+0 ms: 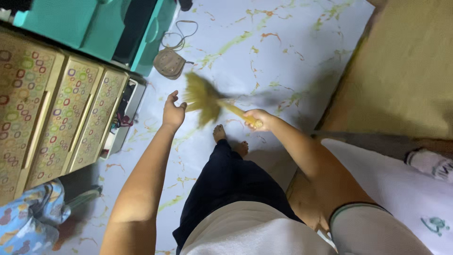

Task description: The person sweeps the floor with a broom, moving around furniture and clutter. They then pick up several pieces of clothing and towels, shake them out, and fold them neatly before placing them on a shelf.

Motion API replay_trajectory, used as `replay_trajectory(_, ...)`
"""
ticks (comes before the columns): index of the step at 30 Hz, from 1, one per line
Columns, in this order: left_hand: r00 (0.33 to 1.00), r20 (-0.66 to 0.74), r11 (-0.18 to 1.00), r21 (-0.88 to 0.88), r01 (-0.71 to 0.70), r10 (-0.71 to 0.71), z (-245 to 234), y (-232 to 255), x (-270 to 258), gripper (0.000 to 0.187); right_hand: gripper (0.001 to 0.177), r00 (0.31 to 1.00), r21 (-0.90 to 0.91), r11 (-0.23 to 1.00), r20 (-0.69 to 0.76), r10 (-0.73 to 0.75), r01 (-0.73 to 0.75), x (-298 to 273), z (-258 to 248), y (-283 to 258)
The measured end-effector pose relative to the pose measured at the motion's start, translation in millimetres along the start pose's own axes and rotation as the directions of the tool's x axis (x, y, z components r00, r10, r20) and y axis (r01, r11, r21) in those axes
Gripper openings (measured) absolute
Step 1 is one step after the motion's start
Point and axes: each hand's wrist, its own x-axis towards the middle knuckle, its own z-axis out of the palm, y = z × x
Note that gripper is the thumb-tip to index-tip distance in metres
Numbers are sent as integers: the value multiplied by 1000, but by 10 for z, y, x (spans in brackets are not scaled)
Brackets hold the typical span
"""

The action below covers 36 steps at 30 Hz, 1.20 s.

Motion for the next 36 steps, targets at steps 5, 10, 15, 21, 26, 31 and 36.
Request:
replay_trajectory(5,999,-24,999,-6,34,-34,-204,-57,136,61,21,935,-57,989,-324,-146,135,225,-158,-324)
replay_trajectory(10,999,-47,1000,-10,2,-2,-343,-116,433,57,23,876,-242,951,-394,-280,195,-32,-68,-679)
replay_trajectory(15,999,-38,998,-65,24,-26,-373,87,618,59,27,910,-426,899,-323,-258,104,-739,630,-1022)
replay_trajectory(21,995,-65,993,-86,-79,74,-350,268,786,57,30,997,-321,944,6,75,-69,-856,1126,-1382)
replay_trajectory(26,995,-92,994,-98,-38,29,-262,269,884,58,25,990,-211,968,11,141,-135,117,776,-1486)
replay_trajectory(31,991,-125,999,-42,35,-40,-107,439,746,56,19,996,-82,997,-88,0,-7,312,-57,-1971)
replay_trajectory(36,983,-141,992,-58,110,-117,166,701,745,55,23,951,-64,992,-287,-119,104,125,-542,-2629)
